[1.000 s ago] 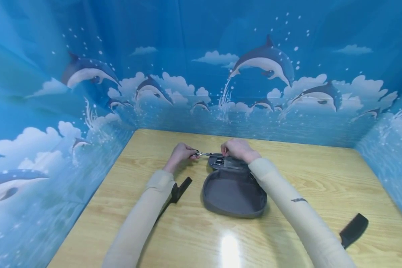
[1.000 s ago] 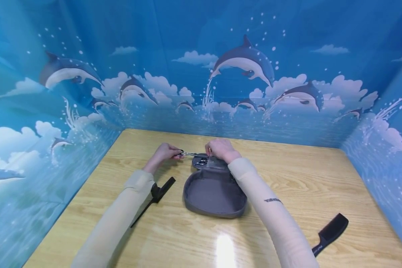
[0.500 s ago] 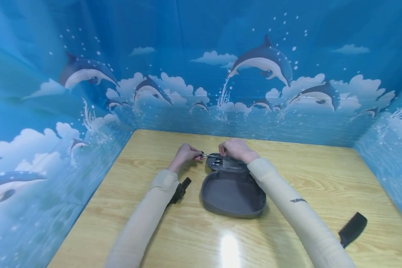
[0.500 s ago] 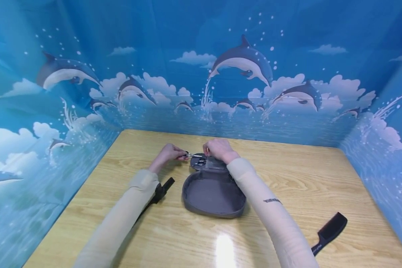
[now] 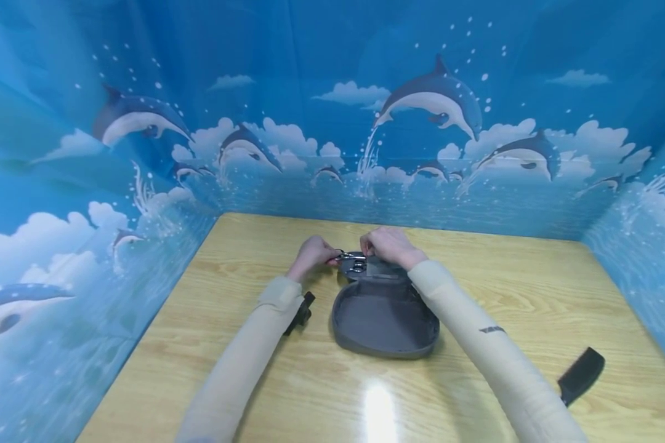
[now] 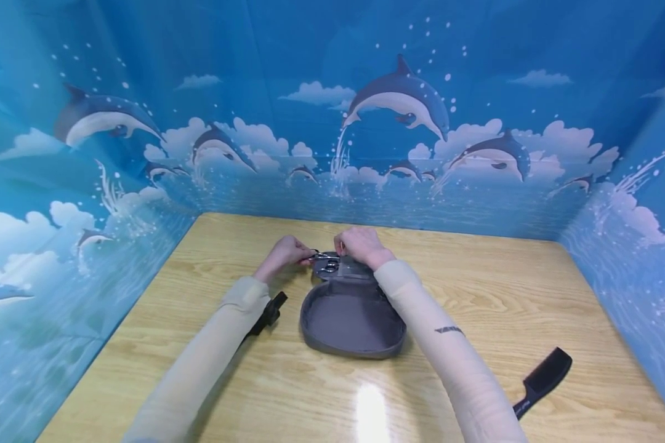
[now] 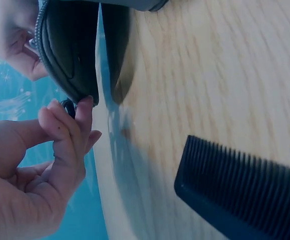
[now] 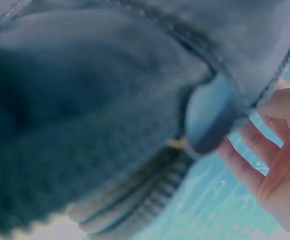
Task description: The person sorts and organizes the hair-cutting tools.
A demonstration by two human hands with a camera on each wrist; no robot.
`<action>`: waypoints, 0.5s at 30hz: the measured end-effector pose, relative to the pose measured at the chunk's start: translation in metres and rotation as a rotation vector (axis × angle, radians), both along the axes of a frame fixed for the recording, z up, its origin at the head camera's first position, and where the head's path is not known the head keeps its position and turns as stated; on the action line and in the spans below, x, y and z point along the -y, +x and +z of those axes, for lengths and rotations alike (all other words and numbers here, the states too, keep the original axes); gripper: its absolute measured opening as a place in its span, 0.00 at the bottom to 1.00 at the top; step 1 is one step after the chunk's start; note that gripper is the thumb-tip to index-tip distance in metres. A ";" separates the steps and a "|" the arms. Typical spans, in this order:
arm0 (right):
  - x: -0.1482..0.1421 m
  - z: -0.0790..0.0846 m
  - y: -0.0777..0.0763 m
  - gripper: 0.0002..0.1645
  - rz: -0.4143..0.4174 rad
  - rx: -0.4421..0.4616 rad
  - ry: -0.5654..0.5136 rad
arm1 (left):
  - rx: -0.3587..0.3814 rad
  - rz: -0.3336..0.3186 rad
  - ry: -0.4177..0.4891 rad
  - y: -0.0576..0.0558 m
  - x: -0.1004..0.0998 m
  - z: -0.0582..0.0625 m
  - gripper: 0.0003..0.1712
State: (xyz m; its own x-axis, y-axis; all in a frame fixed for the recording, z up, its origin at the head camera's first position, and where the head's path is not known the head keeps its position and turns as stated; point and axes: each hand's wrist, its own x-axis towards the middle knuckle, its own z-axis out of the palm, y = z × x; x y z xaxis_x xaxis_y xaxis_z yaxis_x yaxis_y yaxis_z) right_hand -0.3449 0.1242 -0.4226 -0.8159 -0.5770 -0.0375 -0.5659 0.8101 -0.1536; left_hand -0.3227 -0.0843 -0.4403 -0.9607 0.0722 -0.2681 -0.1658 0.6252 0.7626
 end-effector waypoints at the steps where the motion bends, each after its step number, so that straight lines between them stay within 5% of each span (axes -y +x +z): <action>1: 0.000 0.000 0.000 0.15 0.001 -0.003 -0.002 | 0.004 -0.001 -0.009 -0.001 -0.001 0.001 0.12; 15: 0.002 0.002 0.002 0.18 0.022 -0.013 0.007 | -0.076 -0.023 -0.242 0.003 -0.020 0.005 0.15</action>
State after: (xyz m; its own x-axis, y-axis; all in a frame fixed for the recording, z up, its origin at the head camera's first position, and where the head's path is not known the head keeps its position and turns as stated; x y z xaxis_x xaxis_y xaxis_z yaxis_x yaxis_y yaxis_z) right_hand -0.3429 0.1218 -0.4208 -0.8031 -0.5950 -0.0307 -0.5859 0.7981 -0.1408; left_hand -0.3198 -0.0644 -0.4357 -0.9775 0.0368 -0.2075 -0.0973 0.7943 0.5997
